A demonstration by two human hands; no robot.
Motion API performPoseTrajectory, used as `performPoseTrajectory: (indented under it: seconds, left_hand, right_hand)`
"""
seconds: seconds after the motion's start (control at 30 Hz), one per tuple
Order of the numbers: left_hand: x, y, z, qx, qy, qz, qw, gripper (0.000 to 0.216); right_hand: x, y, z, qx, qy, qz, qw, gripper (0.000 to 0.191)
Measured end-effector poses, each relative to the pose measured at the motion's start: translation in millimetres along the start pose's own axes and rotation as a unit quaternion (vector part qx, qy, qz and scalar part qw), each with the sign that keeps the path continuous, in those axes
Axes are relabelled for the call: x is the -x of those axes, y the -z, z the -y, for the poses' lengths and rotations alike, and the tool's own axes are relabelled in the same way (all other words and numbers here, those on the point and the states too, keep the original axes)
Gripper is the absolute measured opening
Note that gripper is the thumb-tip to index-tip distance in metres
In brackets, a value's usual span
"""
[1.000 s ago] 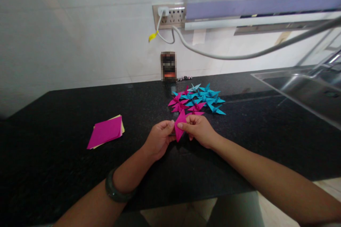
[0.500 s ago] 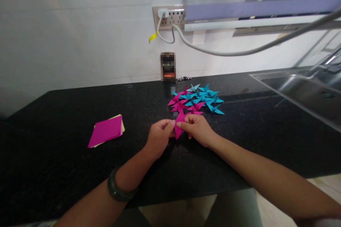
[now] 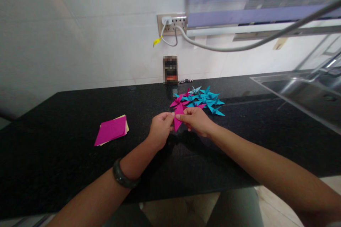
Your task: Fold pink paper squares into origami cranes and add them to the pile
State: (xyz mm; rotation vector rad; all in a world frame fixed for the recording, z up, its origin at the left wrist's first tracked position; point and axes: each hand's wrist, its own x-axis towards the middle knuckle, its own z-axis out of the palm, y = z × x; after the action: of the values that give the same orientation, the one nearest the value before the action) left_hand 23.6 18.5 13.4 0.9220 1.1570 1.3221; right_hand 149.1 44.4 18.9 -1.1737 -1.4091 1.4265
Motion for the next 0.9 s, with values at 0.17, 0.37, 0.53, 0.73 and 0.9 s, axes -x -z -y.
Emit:
performPoseTrajectory:
  seconds: [0.17,0.37,0.53,0.73,0.9]
  left_hand:
    - [-10.9,4.6,-2.3,0.083,0.028,0.019,0.996,0.022]
    - [-12.3,13.1,2.8,0.136,0.074,0.089,0.984,0.026]
    - [-6.5,7.9,6.3,0.026,0.012,0.038,0.999,0.026]
    - [-3.1,7.3,11.9,-0.076,-0.043,-0.015,0.996,0.018]
    - [-5.3,16.4,17.1,-0.170,-0.096,-0.005,0.981,0.020]
  right_hand:
    - [-10.3,-4.9,2.3,-0.045,0.015,0.007,0.999,0.040]
    - [-10.2,-3.6,-2.0,-0.061,0.025,0.034,0.997,0.040]
    - [-6.1,0.8,-8.3,-0.026,0.025,0.021,0.999,0.040]
    - [-2.5,-0.9,-11.9,0.008,0.020,0.006,1.000,0.038]
    - [-1.1,-3.1,-11.9,0.003,0.019,0.011,1.000,0.039]
